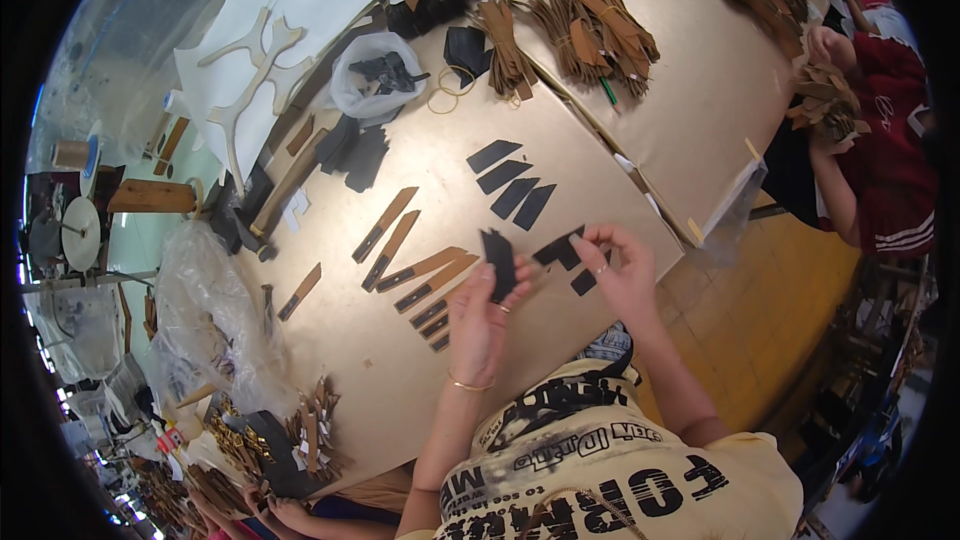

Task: The person assembles small leather pieces by hand, aligning and pressing a dark strip onto a tan strip. They repeat this process with multiple pairs, arranging the finished units on the table.

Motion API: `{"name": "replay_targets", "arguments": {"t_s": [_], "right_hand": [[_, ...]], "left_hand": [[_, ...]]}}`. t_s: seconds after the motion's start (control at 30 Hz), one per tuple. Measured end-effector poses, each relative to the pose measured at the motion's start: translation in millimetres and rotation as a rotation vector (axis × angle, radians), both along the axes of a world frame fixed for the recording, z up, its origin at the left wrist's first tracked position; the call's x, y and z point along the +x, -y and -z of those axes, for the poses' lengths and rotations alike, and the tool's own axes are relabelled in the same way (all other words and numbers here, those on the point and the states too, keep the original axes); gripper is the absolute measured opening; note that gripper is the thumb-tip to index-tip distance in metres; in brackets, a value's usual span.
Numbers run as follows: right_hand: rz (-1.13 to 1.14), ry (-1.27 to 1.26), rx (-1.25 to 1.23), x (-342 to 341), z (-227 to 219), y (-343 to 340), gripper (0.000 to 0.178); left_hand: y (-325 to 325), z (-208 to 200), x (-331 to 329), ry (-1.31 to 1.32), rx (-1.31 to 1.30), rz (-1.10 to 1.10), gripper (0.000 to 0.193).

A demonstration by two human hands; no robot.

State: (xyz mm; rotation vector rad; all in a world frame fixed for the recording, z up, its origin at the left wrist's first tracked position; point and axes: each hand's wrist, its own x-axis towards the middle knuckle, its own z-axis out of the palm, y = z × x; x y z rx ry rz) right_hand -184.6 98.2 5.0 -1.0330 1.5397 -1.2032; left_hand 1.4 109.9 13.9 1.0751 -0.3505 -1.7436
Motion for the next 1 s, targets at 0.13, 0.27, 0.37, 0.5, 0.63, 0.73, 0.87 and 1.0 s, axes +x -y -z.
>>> {"name": "replay_targets", "arguments": {"t_s": [0.13, 0.27, 0.37, 0.5, 0.63, 0.73, 0.87, 1.0], "right_hand": [[0.040, -0.575, -0.082, -9.2, 12.5, 16.2, 0.013], [0.055, -0.836, -0.114, -7.1, 15.7, 16.1, 0.013], [0.112, -0.894, -0.145, -2.2, 11.1, 15.0, 0.016], [0.057, -0.574, -0.141, -6.2, -7.5, 11.1, 0.030], [-0.278, -0.344, -0.203, -11.7, -31.8, -7.7, 0.042], [-0.319, -0.387, -0.236, -3.8, -36.7, -15.4, 0.039], [-0.222, -0.333, -0.187, 4.0, -35.9, -21.5, 0.031], [-0.204, -0.326, -0.213, 4.5, -31.8, -24.5, 0.024]], "left_hand": [[5.1, -0.6, 25.9, 0.116, -0.032, -0.070, 0.036], [6.6, -3.7, 32.5, 0.127, -0.067, -0.075, 0.036], [6.0, -5.8, 24.7, 0.114, -0.031, -0.010, 0.037], [-1.0, -5.4, 3.6, 0.039, -0.046, 0.170, 0.036], [-9.9, -5.2, -12.6, -0.043, -0.075, 0.346, 0.037], [-14.2, -6.1, -18.7, -0.058, -0.077, 0.360, 0.037], [-16.3, -5.9, -17.2, -0.035, -0.105, 0.370, 0.037], [-21.5, -5.0, -17.8, -0.030, -0.071, 0.344, 0.036]]}}
